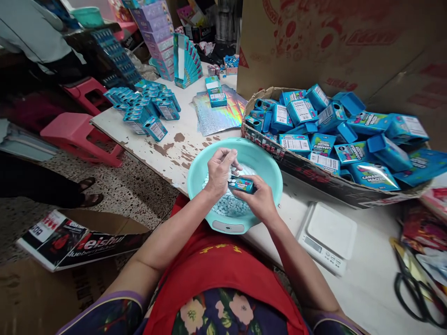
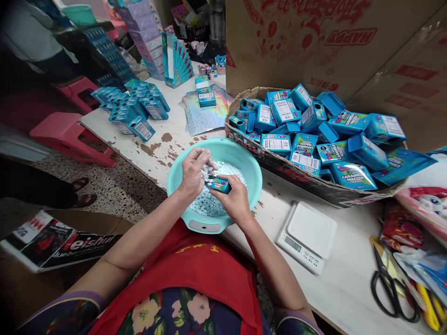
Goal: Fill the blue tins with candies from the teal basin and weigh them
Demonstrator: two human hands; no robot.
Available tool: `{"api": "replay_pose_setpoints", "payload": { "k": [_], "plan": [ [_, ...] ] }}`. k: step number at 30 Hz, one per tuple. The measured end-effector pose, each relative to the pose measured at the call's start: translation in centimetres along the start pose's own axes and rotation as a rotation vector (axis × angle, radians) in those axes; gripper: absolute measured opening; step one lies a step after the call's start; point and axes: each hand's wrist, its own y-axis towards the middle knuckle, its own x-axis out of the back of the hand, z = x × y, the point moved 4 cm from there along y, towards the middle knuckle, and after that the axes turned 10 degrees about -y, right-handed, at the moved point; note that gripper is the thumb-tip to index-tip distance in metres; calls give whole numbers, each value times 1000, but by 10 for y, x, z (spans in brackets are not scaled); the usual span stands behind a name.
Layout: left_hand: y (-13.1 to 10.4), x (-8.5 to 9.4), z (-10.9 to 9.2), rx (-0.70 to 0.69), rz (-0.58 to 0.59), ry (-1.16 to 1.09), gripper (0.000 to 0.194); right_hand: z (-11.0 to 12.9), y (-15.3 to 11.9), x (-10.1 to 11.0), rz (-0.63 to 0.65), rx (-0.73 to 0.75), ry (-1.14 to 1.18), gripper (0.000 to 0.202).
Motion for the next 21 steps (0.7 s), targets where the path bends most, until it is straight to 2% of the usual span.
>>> {"api": "replay_pose_setpoints", "payload": {
  "k": [4, 11, 14, 16, 18, 19, 21],
  "plan": [
    [0, 0, 3, -8, -7, 2, 32, -2, -1, 0, -15, -27, 2, 35],
    [0, -2, 3, 72, 70, -57, 31, -2, -2, -3, -30, -50, 87, 38],
    [8, 9, -4, 56, 46, -82, 31, -7, -7, 4, -48, -87, 183, 41],
    [14, 20, -7, 54, 58, -12, 29, -11, -13, 10, -81, -119, 270, 44],
    [19, 31, -5, 115, 142, 178, 26, -12, -19, 14, -116, -153, 339, 47],
    [20, 35, -1, 174, 232, 314, 25, -12, -22, 15, -130, -170, 357, 48],
    [16, 42, 6, 262, 502, 629, 24, -12, -26, 15, -158, -192, 377, 50]
  ]
}}
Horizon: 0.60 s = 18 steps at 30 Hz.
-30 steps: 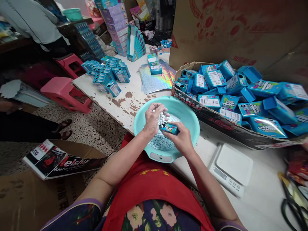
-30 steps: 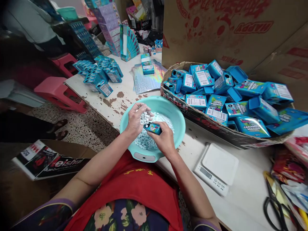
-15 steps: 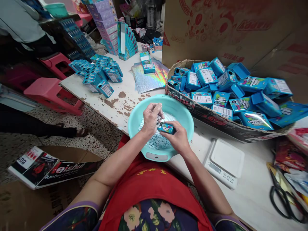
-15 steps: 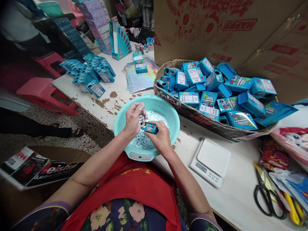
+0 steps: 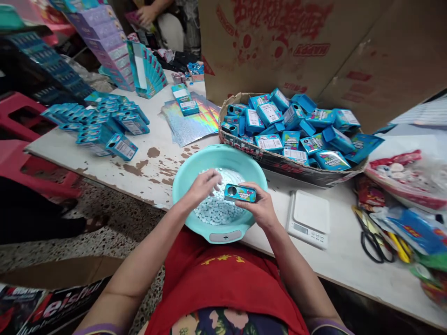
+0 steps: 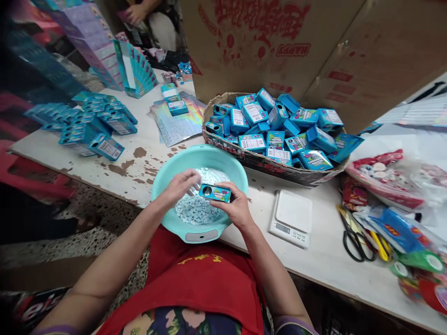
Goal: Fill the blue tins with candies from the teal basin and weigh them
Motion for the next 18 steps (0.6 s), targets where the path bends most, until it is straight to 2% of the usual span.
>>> {"api": "replay_pose_setpoints", "payload": {
  "k": [2, 5, 11, 14, 16, 18],
  "plan": [
    [-5, -2, 7, -33, 209, 318, 28, -1, -4, 1, -31, -3, 21, 51],
    [-10, -4, 16, -130, 309, 623, 35, -6, -12, 9, -95, -19, 42, 54],
    [-19, -17, 42, 58, 525, 1174, 46, -10, -36, 48, -290, -27, 27, 54],
    [-29, -25, 48, 110, 640, 1245, 48, -9, -43, 62, -306, -39, 72, 52],
    [-35, -32, 50, 123, 737, 1195, 39, -8, -43, 65, -270, -46, 92, 51],
    [-36, -35, 51, 136, 770, 1122, 29, -4, -40, 63, -218, -45, 85, 50]
  ]
}}
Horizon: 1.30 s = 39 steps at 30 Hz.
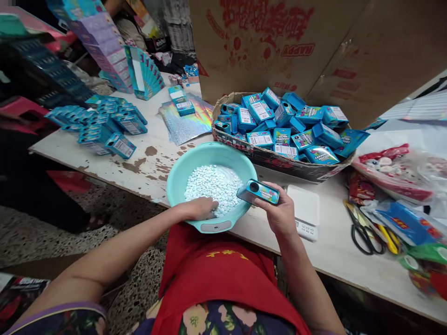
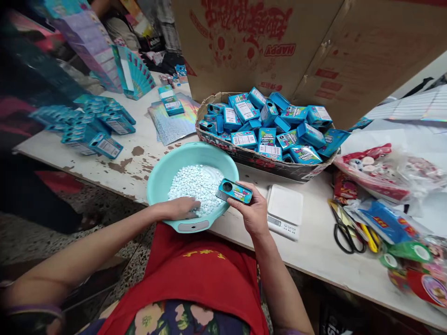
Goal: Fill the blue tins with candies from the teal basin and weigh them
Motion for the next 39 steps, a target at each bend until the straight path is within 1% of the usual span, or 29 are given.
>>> {"api": "replay_pose_setpoints", "payload": {
  "k": [2, 4, 6, 8, 10, 11, 13, 14, 16, 19, 21, 23, 28, 30, 32, 34, 36, 39],
  "plan": [
    [1, 3, 1, 13, -47, -117, 22, 6, 4, -6, 53, 20, -30, 49],
    [1, 11, 3, 19, -153, -338, 18, 12, 9, -14, 104, 51, -64, 48],
    [-3, 21, 7, 17, -294, -706, 21, 17, 12, -23, 137, 81, -97, 46],
    [-10, 32, 11, 14, -450, -1167, 26, 21, 15, -32, 154, 113, -143, 44],
    [-15, 44, 10, -33, -576, -1612, 30, 23, 17, -43, 163, 143, -204, 41],
    [-17, 50, 8, -78, -632, -1797, 31, 24, 19, -50, 171, 157, -241, 40],
    [-18, 64, 0, -196, -749, -2059, 29, 22, 22, -64, 199, 171, -321, 38],
    [-17, 70, -4, -243, -816, -2132, 28, 20, 25, -72, 212, 176, -358, 37],
    [-15, 80, -12, -320, -944, -2158, 27, 16, 29, -86, 228, 180, -410, 37],
    [-11, 86, -20, -380, -1122, -2021, 29, 9, 32, -101, 231, 169, -422, 38],
    [-10, 86, -21, -385, -1237, -1932, 32, 7, 32, -106, 230, 160, -413, 39],
    [-9, 85, -19, -385, -1297, -1889, 37, 5, 32, -107, 223, 155, -409, 39],
    [-3, 85, -17, -348, -1275, -1829, 45, 3, 32, -103, 213, 155, -424, 39],
    [-1, 84, -18, -313, -1263, -1806, 47, 3, 32, -101, 213, 176, -444, 39],
    [1, 83, -20, -292, -1225, -1781, 48, 5, 31, -101, 212, 218, -465, 39],
    [3, 83, -23, -300, -1218, -1756, 50, 7, 30, -100, 209, 278, -475, 41],
    [3, 83, -25, -334, -1240, -1734, 51, 9, 30, -99, 205, 328, -470, 42],
    [4, 83, -27, -376, -1259, -1721, 51, 7, 32, -98, 195, 316, -431, 41]
  ]
}}
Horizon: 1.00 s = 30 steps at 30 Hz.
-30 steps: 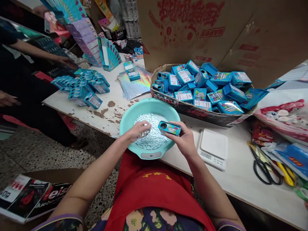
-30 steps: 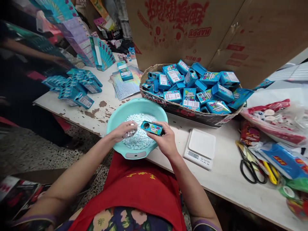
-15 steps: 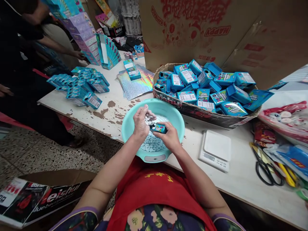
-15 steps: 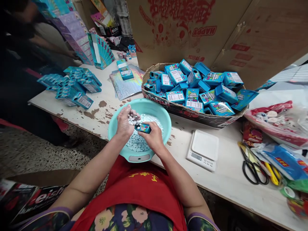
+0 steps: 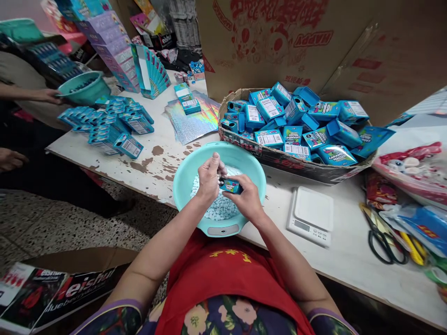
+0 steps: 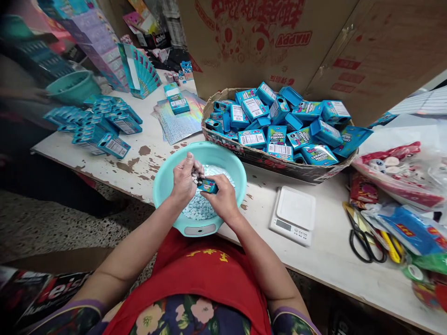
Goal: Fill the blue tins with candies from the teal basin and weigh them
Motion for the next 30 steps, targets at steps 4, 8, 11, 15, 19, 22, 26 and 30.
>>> {"api": "replay_pose_setpoints", "payload": {
  "k": [4, 8, 11, 15, 19, 22, 26, 30],
  "plan": [
    [3, 0, -6, -19, -35, -53, 52, -6, 3, -3, 13, -87, 89, 39],
    [11, 8, -18, -17, -27, 37, 53, -2, -1, 7, 8, -157, 222, 40],
    [13, 25, -26, -77, 100, 490, 51, 0, -19, 37, -23, -197, 363, 44],
    [-5, 53, -17, -164, 491, 1325, 49, -28, -56, 104, -254, -279, 376, 48],
    [-37, 68, -3, -87, 590, 1514, 55, -89, -90, 166, -573, -377, 119, 48],
    [-61, 62, 9, -52, 585, 1498, 54, -133, -103, 187, -627, -414, 17, 51],
    [-77, 56, 20, -95, 531, 1476, 49, -162, -113, 198, -608, -422, 53, 61],
    [-80, 57, 16, -252, 412, 1456, 38, -164, -130, 215, -619, -355, 92, 78]
  ]
}}
